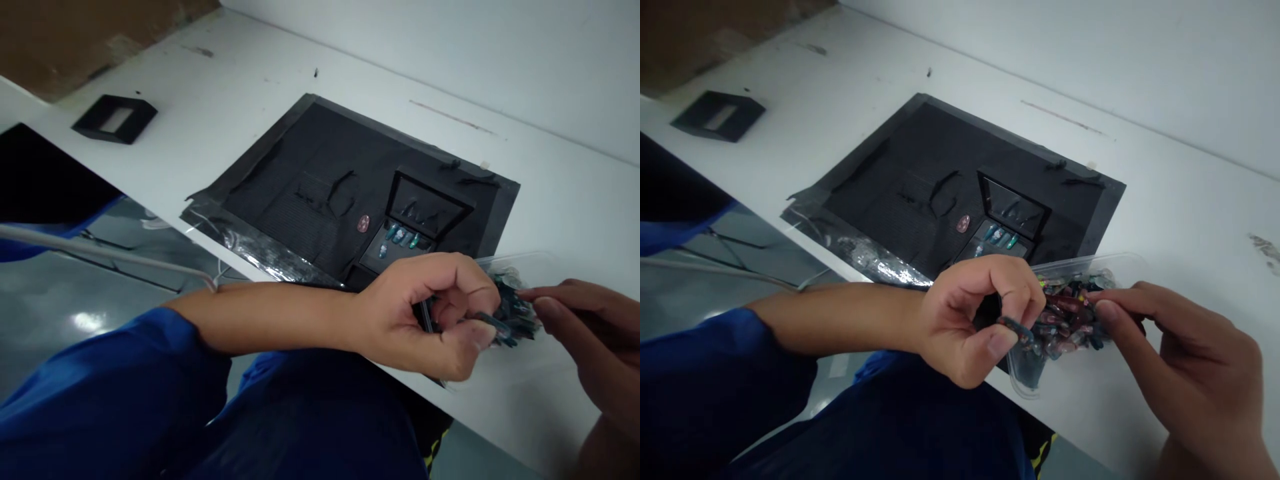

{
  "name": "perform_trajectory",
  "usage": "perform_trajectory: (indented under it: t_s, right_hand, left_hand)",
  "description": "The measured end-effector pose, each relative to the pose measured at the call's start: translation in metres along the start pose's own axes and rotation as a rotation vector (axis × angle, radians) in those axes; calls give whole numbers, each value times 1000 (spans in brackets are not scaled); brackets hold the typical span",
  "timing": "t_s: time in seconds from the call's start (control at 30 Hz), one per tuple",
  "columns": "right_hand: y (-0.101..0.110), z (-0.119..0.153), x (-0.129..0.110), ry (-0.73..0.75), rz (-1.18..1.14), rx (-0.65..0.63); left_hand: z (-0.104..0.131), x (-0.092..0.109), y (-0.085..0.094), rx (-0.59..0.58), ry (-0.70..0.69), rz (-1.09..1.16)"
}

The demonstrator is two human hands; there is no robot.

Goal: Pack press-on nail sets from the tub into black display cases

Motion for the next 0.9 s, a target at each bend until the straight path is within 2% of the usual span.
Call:
perform_trajectory:
  t_s: [0.17,0.33,0.47,0.6,0.73,0.9]
  right_hand:
    - [-1,-1,2,-45,55,30]
    - [-3,-3,0,-12,118,52]
    - [-2,-4,1,30,170,-18]
    - [0,-6,0,74,66,-119]
    - [2,-8,-2,91,37,-131]
    - [0,-7,2,75,70,-126]
  left_hand:
    - [-3,2,-2,-33,-44,61]
    - [-7,1,-1,-66,11,86]
    - [-7,1,0,-43,5,153]
    - [-6,-1,1,-70,-4,131]
    - [-4,-4,0,-147,-46,76]
    - [-1,-7,-1,-158,-62,84]
Point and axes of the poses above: each hand's wrist, its own z-axis away from the middle knuckle, its own y-axis out of the back of the hand, x = y × z, the point moved 3 cm from there along -z, towards the middle knuckle, and after that the axes turned 15 degrees about x, right-handed, at the moved point
